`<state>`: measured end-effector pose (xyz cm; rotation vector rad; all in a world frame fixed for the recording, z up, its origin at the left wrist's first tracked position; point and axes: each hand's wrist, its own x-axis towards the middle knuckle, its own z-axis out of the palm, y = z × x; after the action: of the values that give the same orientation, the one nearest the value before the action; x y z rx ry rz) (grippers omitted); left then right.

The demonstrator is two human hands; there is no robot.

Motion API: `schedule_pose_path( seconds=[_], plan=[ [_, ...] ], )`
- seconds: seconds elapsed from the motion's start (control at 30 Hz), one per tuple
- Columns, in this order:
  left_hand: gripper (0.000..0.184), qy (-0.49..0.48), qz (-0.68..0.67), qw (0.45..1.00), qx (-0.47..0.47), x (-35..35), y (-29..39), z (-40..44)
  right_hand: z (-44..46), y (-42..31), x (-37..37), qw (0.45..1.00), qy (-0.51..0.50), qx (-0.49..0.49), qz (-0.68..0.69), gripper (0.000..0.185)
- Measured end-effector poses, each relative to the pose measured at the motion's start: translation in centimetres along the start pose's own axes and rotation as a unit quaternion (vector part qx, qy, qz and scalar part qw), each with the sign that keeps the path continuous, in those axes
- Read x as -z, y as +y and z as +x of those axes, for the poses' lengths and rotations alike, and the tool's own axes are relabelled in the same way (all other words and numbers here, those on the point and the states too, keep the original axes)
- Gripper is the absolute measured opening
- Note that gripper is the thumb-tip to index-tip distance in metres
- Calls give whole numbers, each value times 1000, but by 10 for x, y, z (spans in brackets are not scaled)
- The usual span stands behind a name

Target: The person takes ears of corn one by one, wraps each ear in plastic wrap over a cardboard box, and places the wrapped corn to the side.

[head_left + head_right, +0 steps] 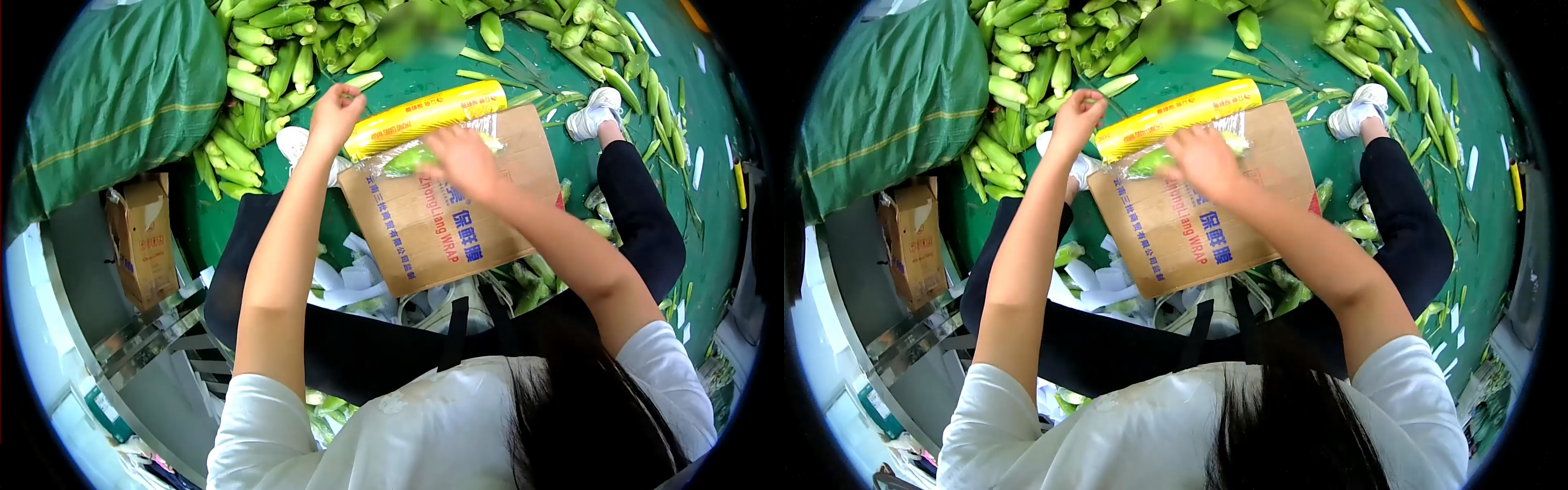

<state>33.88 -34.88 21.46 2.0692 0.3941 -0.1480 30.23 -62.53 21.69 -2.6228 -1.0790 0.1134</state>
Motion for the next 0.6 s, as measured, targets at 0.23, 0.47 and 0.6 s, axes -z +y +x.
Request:
schedule_pose_path(
  seconds=[0.23,0.47,0.6],
  plan=[
    [21,14,-55,987,-152,-85,12,-13,36,5,8,986,-164,28,-24,66],
    [58,-204,296,920,-155,-152,13,-55,-20,12,9,928,-303,75,201,64],
    [66,-129,384,897,-178,-164,18,-75,-42,7,-12,759,-579,78,286,60]
  ],
)
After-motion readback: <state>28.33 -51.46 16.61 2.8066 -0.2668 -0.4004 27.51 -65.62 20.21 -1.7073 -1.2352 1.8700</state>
